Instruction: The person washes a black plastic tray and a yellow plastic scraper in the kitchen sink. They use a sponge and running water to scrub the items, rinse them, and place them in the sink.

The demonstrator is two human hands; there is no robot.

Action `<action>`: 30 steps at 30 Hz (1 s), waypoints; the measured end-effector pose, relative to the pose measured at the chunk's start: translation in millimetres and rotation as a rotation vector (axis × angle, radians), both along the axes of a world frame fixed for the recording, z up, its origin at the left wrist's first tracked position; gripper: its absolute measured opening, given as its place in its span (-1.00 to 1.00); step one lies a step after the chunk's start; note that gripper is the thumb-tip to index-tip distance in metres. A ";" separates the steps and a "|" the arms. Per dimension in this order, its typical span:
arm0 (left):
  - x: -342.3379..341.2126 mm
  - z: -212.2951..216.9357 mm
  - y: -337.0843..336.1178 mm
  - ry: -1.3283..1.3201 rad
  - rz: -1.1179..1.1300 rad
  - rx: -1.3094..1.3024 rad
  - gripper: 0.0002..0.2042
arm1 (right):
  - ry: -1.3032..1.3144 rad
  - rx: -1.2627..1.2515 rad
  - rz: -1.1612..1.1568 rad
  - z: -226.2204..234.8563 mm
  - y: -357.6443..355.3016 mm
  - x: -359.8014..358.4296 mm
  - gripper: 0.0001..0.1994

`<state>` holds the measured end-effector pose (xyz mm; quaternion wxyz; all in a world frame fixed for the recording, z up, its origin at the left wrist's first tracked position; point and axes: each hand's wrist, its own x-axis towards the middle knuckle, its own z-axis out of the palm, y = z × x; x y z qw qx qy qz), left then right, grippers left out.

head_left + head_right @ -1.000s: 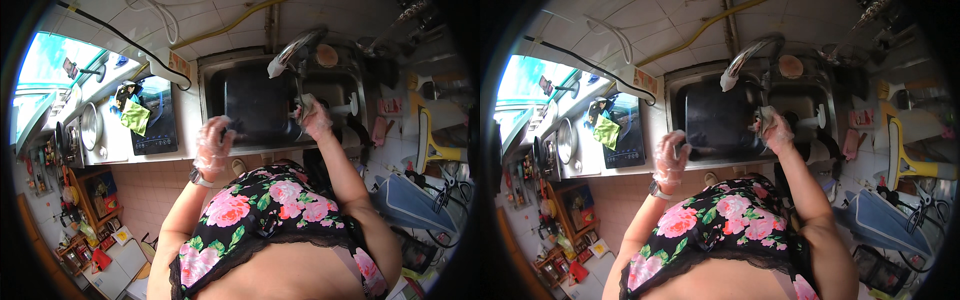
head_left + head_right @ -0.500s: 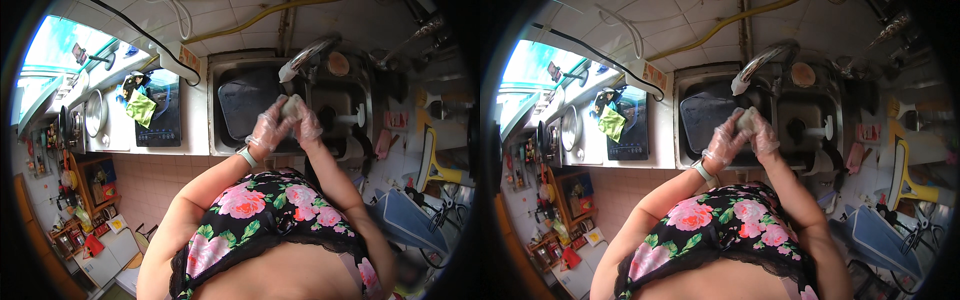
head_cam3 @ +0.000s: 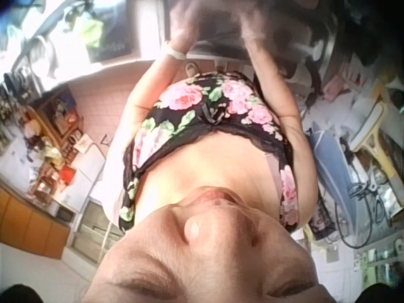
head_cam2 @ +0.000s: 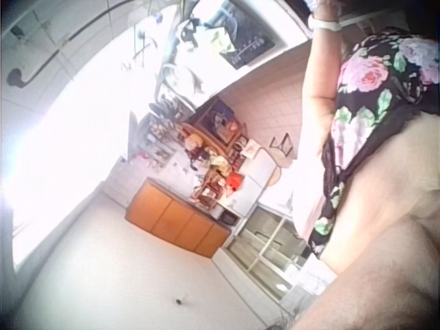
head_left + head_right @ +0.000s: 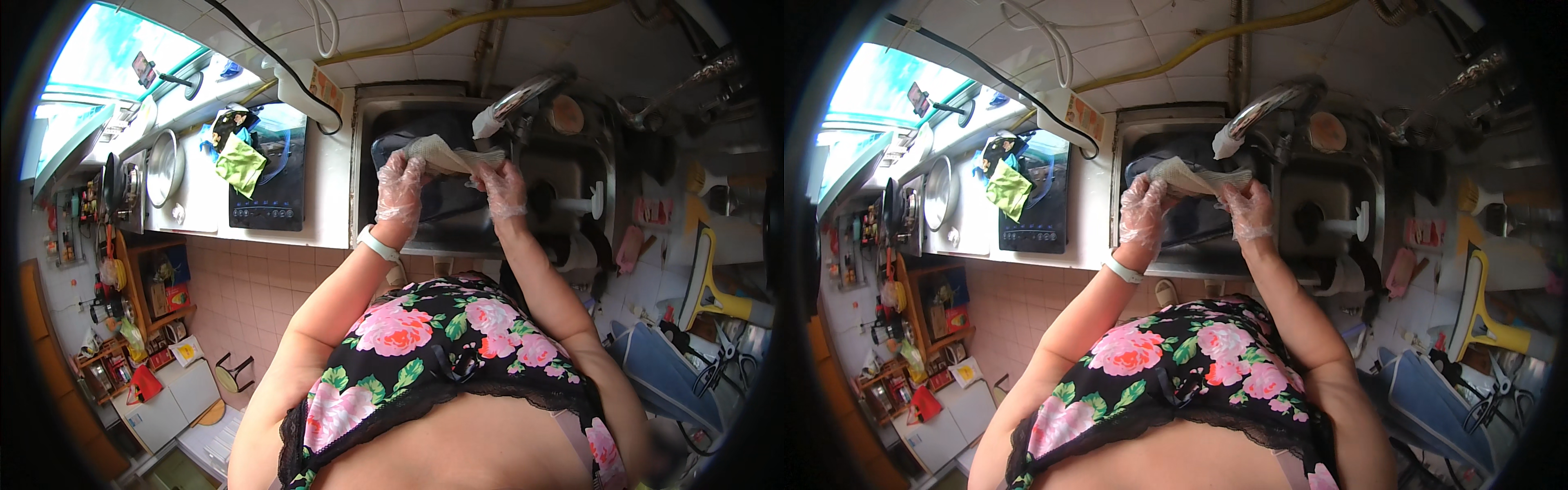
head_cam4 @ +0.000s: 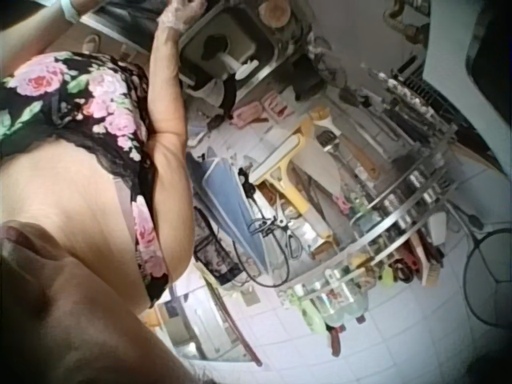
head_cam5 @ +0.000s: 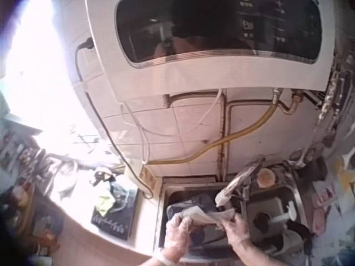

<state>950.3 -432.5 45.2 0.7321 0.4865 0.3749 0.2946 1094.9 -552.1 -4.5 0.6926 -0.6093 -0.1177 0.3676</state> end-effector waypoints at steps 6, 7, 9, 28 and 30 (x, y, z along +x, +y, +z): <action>-11.6 33.6 19.3 -0.052 0.011 -0.126 -0.72 | -0.343 0.146 0.053 30.8 10.7 -30.2 -0.72; -12.8 34.2 20.8 -0.056 -0.018 -0.137 -0.72 | -0.310 0.252 0.090 34.4 17.6 -38.0 -0.68; -10.8 38.5 19.6 -0.122 -0.053 -0.172 -0.76 | -0.046 0.298 0.224 33.1 31.0 -43.4 -0.59; -65.8 9.3 83.5 0.014 -0.243 -0.120 -0.67 | 0.810 0.336 0.114 29.7 117.7 -53.3 -0.69; -70.2 4.4 93.1 -0.016 -0.228 -0.111 -0.74 | 0.798 0.298 0.086 30.7 123.7 -60.8 -0.69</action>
